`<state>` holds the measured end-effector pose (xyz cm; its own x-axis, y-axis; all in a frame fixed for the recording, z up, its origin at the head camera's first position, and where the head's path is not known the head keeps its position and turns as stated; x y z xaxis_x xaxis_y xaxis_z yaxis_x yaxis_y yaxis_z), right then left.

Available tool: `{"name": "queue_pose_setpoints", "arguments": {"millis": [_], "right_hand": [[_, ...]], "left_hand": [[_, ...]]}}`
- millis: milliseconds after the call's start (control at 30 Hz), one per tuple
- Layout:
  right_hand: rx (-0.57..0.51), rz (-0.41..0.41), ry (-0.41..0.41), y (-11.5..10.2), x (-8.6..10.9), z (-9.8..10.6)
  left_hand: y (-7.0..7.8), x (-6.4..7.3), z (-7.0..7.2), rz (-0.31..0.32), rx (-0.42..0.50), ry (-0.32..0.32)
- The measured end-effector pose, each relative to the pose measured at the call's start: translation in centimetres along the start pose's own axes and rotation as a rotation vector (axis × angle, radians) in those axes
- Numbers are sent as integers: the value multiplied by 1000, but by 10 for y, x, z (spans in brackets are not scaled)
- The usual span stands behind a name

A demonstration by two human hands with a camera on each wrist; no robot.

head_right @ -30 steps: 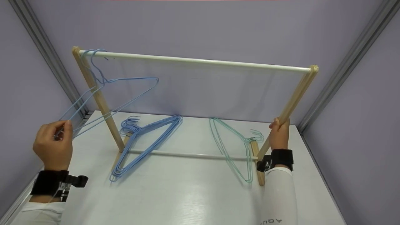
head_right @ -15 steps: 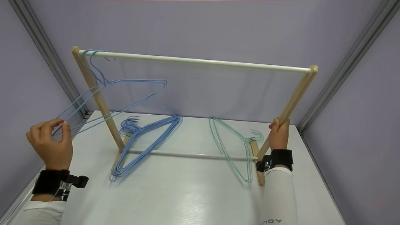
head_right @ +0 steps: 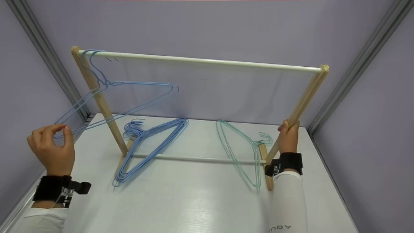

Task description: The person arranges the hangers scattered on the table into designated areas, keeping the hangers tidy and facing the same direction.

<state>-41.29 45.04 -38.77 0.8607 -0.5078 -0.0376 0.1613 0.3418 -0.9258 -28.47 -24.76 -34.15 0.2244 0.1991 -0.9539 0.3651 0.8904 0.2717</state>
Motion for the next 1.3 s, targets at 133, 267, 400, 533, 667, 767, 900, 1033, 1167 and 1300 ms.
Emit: {"name": "queue_pose_setpoints", "arguments": {"millis": [133, 267, 400, 533, 667, 767, 900, 1033, 1167, 1300], "right_hand": [[6, 2, 10, 0, -1, 0], [1, 7, 10, -1, -1, 0], [4, 1, 6, -1, 0, -2], [11, -2, 9, -1, 2, -2], [19, -7, 11, -1, 2, -2], [21, -4, 14, -2, 2, -2], [17, 0, 14, -2, 1, -2], [11, -11, 18, -1, 1, 0], [8, -18, 21, -1, 2, -1], [13, -20, 21, 0, 2, -1]], "left_hand": [[6, 3, -2, -32, -46, 6], [13, 10, -6, -78, -51, -3], [20, 24, -17, -130, -16, -53], [25, 42, -34, -177, 14, -141], [27, 60, -52, -211, 32, -245], [26, 72, -66, -200, 51, -317], [24, 82, -83, -164, 71, -391], [21, 91, -101, -136, 89, -482], [12, 106, -120, -71, 101, -607], [4, 121, -135, 1, 127, -706]]}}
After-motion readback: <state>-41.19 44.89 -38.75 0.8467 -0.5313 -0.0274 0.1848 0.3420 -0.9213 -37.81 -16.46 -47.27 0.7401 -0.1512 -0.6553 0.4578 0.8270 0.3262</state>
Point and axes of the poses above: each hand's wrist, its own x-axis away from the middle knuckle, its own z-axis out of the back of the hand, y = z × x, the point moved 9 cm from there along -x, towards the middle knuckle, and after that the axes turned 14 degrees about -z, right-handed, at the moved point
